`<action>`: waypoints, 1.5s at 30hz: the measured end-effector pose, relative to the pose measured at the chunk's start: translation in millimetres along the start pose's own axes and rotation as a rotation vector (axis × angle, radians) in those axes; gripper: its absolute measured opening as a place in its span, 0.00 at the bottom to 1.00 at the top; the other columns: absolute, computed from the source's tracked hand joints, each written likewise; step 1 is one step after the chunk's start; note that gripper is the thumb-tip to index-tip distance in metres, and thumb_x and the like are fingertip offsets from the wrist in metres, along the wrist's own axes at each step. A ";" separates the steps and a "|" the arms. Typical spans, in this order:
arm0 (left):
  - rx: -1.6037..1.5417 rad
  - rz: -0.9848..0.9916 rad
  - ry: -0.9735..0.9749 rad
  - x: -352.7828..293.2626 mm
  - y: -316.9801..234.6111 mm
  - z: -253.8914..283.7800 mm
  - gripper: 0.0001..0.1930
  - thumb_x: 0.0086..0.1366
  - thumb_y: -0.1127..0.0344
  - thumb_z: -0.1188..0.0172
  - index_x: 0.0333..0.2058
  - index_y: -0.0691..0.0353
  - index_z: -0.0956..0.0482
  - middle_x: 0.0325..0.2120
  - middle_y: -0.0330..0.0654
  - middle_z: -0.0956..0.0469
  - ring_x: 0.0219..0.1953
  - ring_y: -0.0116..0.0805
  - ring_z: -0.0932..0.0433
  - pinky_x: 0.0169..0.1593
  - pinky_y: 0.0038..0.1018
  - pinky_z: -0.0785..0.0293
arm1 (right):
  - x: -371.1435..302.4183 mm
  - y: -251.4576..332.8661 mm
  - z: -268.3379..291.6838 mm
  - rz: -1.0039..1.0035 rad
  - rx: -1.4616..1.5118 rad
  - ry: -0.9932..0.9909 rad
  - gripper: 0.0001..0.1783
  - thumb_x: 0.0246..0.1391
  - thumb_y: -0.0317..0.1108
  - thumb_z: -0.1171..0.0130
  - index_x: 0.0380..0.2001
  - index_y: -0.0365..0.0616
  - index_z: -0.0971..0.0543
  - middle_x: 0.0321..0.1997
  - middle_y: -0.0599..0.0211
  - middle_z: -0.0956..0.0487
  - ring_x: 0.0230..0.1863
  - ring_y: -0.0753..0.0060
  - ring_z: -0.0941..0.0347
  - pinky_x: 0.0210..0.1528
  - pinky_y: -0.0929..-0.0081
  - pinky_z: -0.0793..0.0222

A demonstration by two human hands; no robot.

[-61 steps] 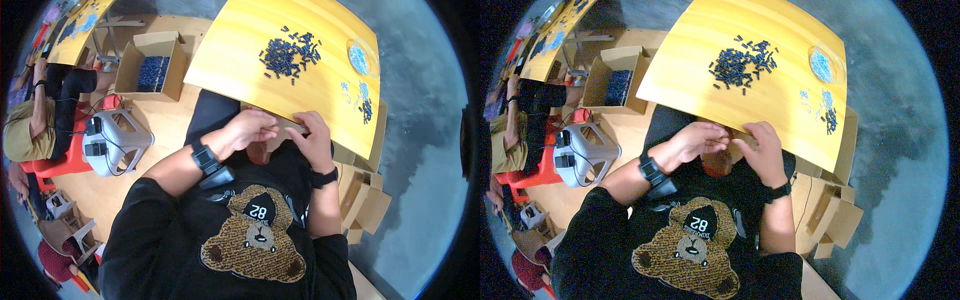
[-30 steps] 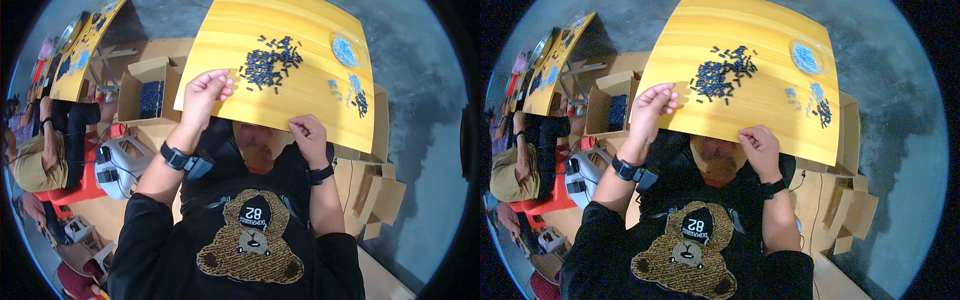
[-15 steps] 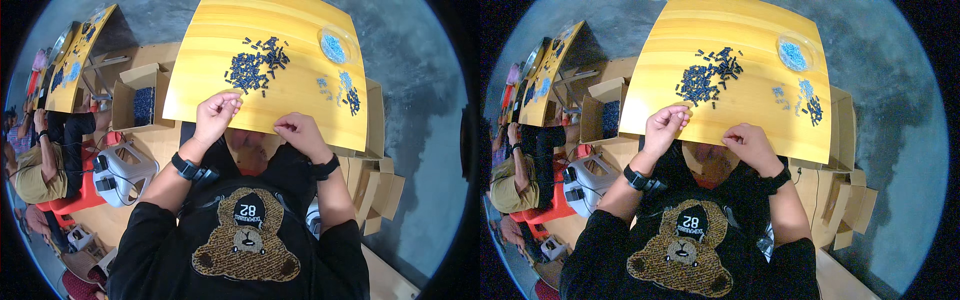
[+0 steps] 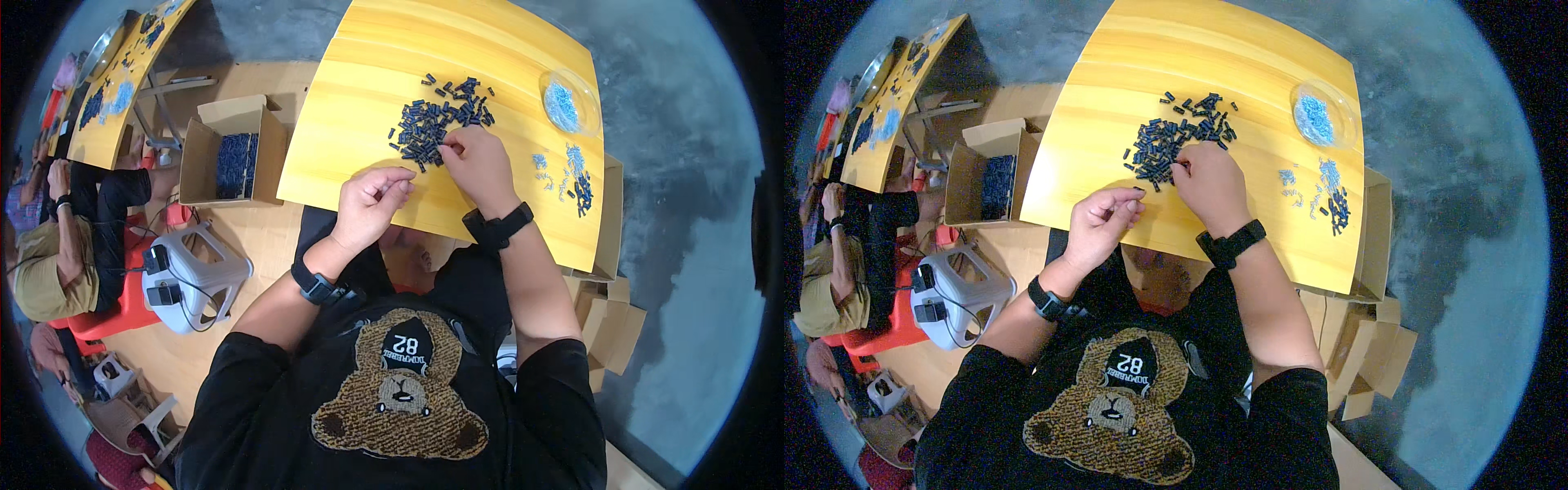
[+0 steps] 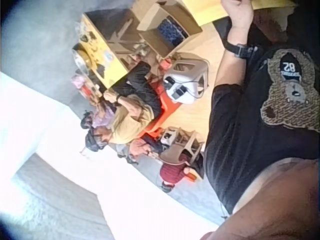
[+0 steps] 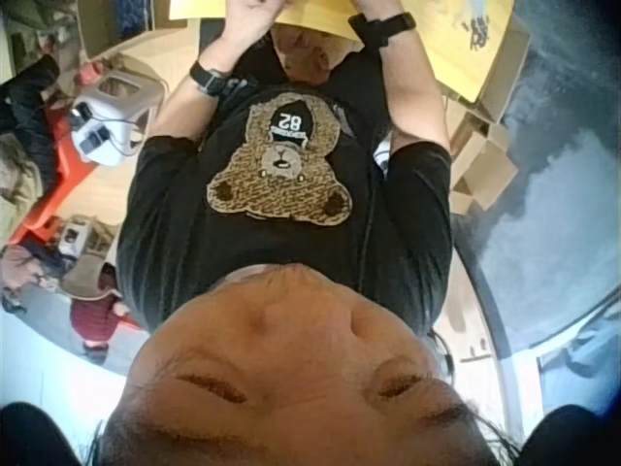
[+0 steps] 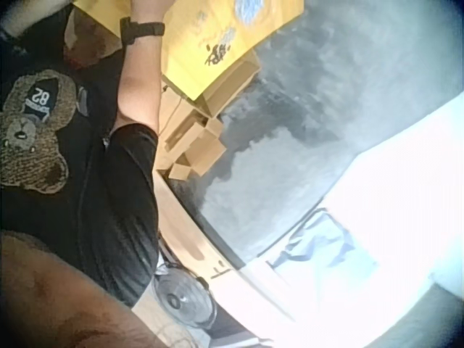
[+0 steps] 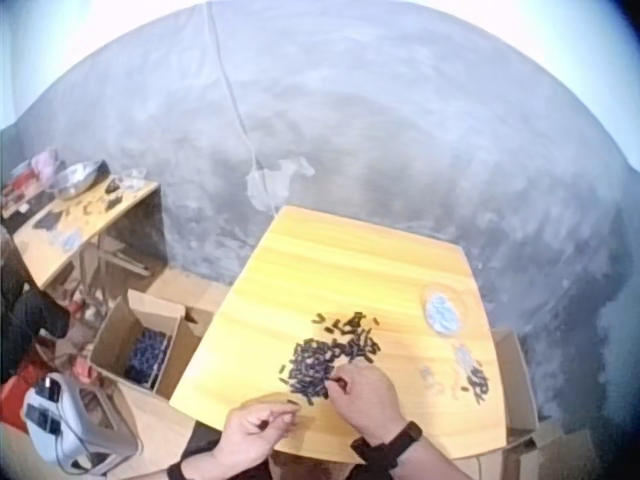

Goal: Assembling small black plastic components by hand at a table.

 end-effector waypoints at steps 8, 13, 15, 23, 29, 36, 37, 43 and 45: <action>-0.028 0.017 0.004 1.8 -1.9 2.2 0.09 0.63 0.73 0.49 0.40 0.66 0.25 0.29 0.37 0.23 0.28 0.21 0.26 0.33 0.16 0.28 | 7.0 3.1 -6.7 -0.016 -0.152 -0.006 0.06 0.42 0.33 0.45 0.22 0.42 0.24 0.26 0.60 0.27 0.32 0.57 0.29 0.33 0.64 0.31; -0.024 0.015 0.015 2.3 -3.8 1.4 0.09 0.63 0.74 0.49 0.40 0.66 0.25 0.29 0.37 0.23 0.29 0.21 0.26 0.33 0.16 0.28 | 7.5 3.9 -7.1 0.001 -0.190 -0.004 0.06 0.42 0.33 0.45 0.21 0.42 0.25 0.26 0.60 0.27 0.33 0.58 0.29 0.33 0.63 0.31; -0.015 0.018 0.012 2.5 -3.9 1.2 0.09 0.63 0.73 0.49 0.41 0.66 0.25 0.29 0.37 0.23 0.29 0.20 0.26 0.33 0.16 0.28 | 7.2 5.2 -6.7 -0.002 -0.201 -0.003 0.06 0.42 0.33 0.45 0.21 0.41 0.25 0.27 0.60 0.27 0.33 0.57 0.29 0.34 0.63 0.31; -0.008 0.042 0.013 2.0 -3.9 1.5 0.09 0.63 0.73 0.49 0.41 0.66 0.25 0.29 0.38 0.22 0.28 0.20 0.26 0.33 0.16 0.28 | 9.8 5.2 -6.4 0.000 -0.227 0.029 0.06 0.43 0.33 0.45 0.21 0.42 0.26 0.27 0.60 0.27 0.34 0.57 0.29 0.35 0.63 0.30; 0.001 0.015 0.006 1.4 0.4 0.5 0.09 0.63 0.73 0.49 0.41 0.67 0.25 0.29 0.38 0.22 0.28 0.20 0.26 0.34 0.16 0.28 | 7.9 -1.3 -6.6 -0.030 -0.159 0.016 0.05 0.41 0.32 0.46 0.21 0.42 0.26 0.26 0.60 0.26 0.33 0.57 0.29 0.34 0.63 0.31; 0.023 0.000 0.002 1.3 0.9 0.4 0.08 0.63 0.74 0.49 0.40 0.67 0.25 0.28 0.38 0.22 0.28 0.21 0.26 0.33 0.16 0.29 | 3.0 -2.4 -0.1 -0.059 -0.111 -0.003 0.05 0.41 0.31 0.46 0.20 0.42 0.25 0.26 0.59 0.26 0.32 0.57 0.28 0.34 0.63 0.31; 0.023 0.001 0.002 1.2 0.6 0.5 0.08 0.63 0.74 0.49 0.40 0.67 0.25 0.28 0.38 0.22 0.28 0.21 0.26 0.33 0.16 0.29 | 2.1 -2.4 0.1 -0.050 -0.107 -0.005 0.05 0.41 0.31 0.46 0.20 0.42 0.25 0.27 0.59 0.25 0.32 0.57 0.28 0.34 0.63 0.31; 0.062 -0.002 0.008 1.7 -1.4 1.0 0.08 0.63 0.74 0.49 0.40 0.67 0.25 0.28 0.38 0.23 0.28 0.21 0.26 0.33 0.16 0.29 | -3.4 1.1 -1.8 0.011 -0.151 -0.011 0.07 0.43 0.34 0.45 0.20 0.42 0.25 0.26 0.60 0.26 0.32 0.58 0.29 0.34 0.63 0.31; 0.085 -0.016 0.005 2.0 -1.2 0.7 0.08 0.62 0.74 0.49 0.40 0.67 0.25 0.28 0.38 0.23 0.28 0.20 0.26 0.33 0.16 0.29 | -2.6 1.4 -3.9 0.017 -0.172 -0.007 0.07 0.43 0.34 0.44 0.19 0.41 0.25 0.26 0.60 0.27 0.32 0.58 0.29 0.34 0.63 0.31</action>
Point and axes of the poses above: each hand's wrist, its own x-axis towards the middle knuckle, its own z-axis out of the back of the hand, y = z × x, the point moved 3 cm from there along x, towards the middle knuckle
